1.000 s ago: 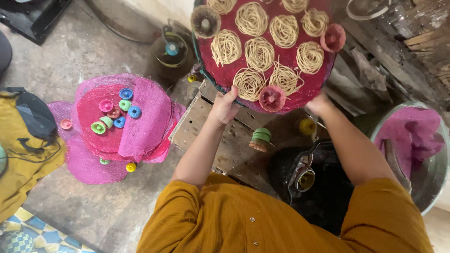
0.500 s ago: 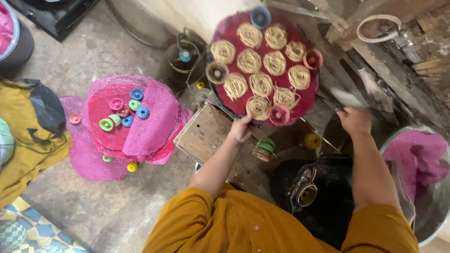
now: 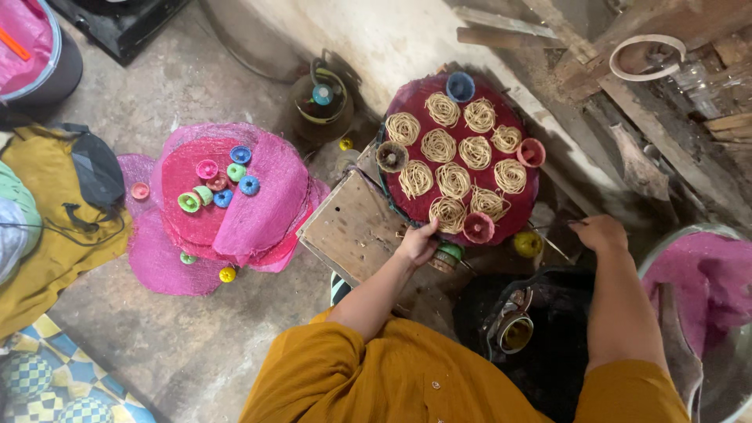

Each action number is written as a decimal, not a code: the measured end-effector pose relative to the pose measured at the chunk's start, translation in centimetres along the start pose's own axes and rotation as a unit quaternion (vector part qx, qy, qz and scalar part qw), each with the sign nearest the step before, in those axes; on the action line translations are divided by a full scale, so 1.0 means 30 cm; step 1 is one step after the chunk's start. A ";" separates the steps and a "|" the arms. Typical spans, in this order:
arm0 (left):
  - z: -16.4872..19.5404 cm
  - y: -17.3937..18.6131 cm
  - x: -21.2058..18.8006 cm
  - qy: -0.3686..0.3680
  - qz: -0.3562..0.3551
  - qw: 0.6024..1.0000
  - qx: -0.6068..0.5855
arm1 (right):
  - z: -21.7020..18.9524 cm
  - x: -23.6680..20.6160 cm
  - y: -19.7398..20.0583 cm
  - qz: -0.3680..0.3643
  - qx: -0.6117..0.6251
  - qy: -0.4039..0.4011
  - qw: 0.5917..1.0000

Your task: The person scoops dough from a basin into a manual noodle press, pulls down the press lever to extrude noodles onto a round tray, and cuts the strands free, repeating the cycle to build up nests of noodles on the tray.

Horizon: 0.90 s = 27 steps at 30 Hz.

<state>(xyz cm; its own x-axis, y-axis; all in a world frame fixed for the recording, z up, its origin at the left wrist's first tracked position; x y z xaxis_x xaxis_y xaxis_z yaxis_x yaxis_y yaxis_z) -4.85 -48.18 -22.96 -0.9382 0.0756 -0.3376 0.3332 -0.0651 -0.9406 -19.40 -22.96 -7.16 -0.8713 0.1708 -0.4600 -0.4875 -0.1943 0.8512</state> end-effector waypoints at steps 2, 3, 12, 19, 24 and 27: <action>0.013 -0.001 0.006 0.007 0.023 0.999 0.021 | -0.029 -0.008 0.003 0.000 -0.006 0.014 1.000; 0.020 0.002 0.011 0.012 0.043 0.998 0.041 | -0.045 -0.011 0.010 0.007 0.001 0.022 1.000; 0.132 0.024 0.014 -0.081 0.167 0.969 0.161 | -0.090 -0.012 -0.012 -0.088 0.163 0.014 0.983; 0.188 0.130 -0.048 -0.089 0.236 0.912 0.323 | -0.088 -0.107 0.103 0.112 0.176 0.201 0.957; 0.183 0.098 -0.134 -0.224 0.240 0.758 0.563 | 0.009 -0.394 0.145 0.148 0.279 0.278 0.907; 0.109 0.115 -0.173 -0.232 0.186 0.707 0.642 | 0.074 -0.548 0.087 0.180 0.233 0.286 0.912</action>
<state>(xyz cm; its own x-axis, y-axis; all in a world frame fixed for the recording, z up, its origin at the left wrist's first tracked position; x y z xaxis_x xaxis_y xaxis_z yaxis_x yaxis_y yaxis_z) 0.88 -52.06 -24.34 -0.8370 -0.4988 -0.2249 0.4846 -0.8667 0.1188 -6.23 -24.11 3.18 -0.9220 -0.3801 -0.0732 -0.2036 0.3152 0.9269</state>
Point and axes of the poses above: each hand's wrist, its own x-axis towards the middle knuckle, its own y-axis out of the back of the hand, z = x × y, the point moved 9 cm from there along x, towards the middle knuckle
